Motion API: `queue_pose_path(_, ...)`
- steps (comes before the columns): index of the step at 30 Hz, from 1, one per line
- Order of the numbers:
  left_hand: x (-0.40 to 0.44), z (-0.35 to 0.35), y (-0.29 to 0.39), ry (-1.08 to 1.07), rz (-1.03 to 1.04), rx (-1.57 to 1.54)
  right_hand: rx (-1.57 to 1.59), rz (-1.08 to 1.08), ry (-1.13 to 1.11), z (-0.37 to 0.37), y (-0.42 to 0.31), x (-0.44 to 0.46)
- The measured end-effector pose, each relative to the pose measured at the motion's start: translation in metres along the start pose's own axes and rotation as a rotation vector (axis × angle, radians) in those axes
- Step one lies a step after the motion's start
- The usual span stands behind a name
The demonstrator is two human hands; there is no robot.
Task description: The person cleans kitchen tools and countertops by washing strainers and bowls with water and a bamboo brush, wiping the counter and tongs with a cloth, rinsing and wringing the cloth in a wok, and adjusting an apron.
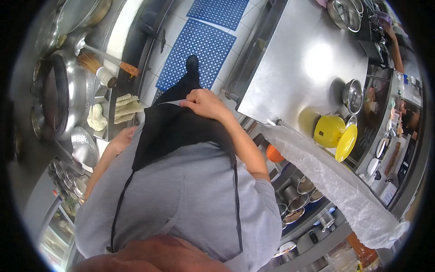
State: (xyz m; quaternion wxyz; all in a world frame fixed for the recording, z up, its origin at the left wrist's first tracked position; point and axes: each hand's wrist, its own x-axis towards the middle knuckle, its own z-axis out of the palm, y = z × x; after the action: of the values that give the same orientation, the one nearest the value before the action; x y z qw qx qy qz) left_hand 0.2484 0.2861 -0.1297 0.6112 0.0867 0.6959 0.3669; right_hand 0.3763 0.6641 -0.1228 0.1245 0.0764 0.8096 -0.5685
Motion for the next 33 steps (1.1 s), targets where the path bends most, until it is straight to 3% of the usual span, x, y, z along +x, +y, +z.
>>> queue_pose_path(4,-0.005,0.003,0.019,0.027,-0.012,-0.137,0.036,0.108,0.011,-0.007,-0.004,-0.008)
queue_pose_path(7,0.000,-0.019,0.004,-0.161,0.001,-0.526,0.078,0.134,0.064,-0.011,0.002,-0.016)
queue_pose_path(11,0.003,-0.030,0.026,-0.137,0.019,-0.409,0.148,0.121,0.124,-0.019,0.008,-0.034)
queue_pose_path(16,0.032,-0.018,0.099,-0.043,0.042,-0.257,0.278,0.268,0.111,-0.017,0.024,-0.080)
queue_pose_path(21,0.058,0.006,0.156,-0.125,-0.021,0.085,0.425,0.320,0.234,0.001,0.037,-0.136)
queue_pose_path(24,0.078,0.013,0.165,-0.131,-0.024,0.212,0.167,0.374,0.317,-0.004,0.009,-0.160)
queue_pose_path(27,0.088,0.030,0.192,-0.150,-0.023,0.353,0.001,0.564,0.274,-0.001,-0.002,-0.177)
queue_pose_path(33,0.128,0.058,0.214,-0.305,0.095,0.587,-0.051,0.592,0.257,-0.016,-0.021,-0.195)
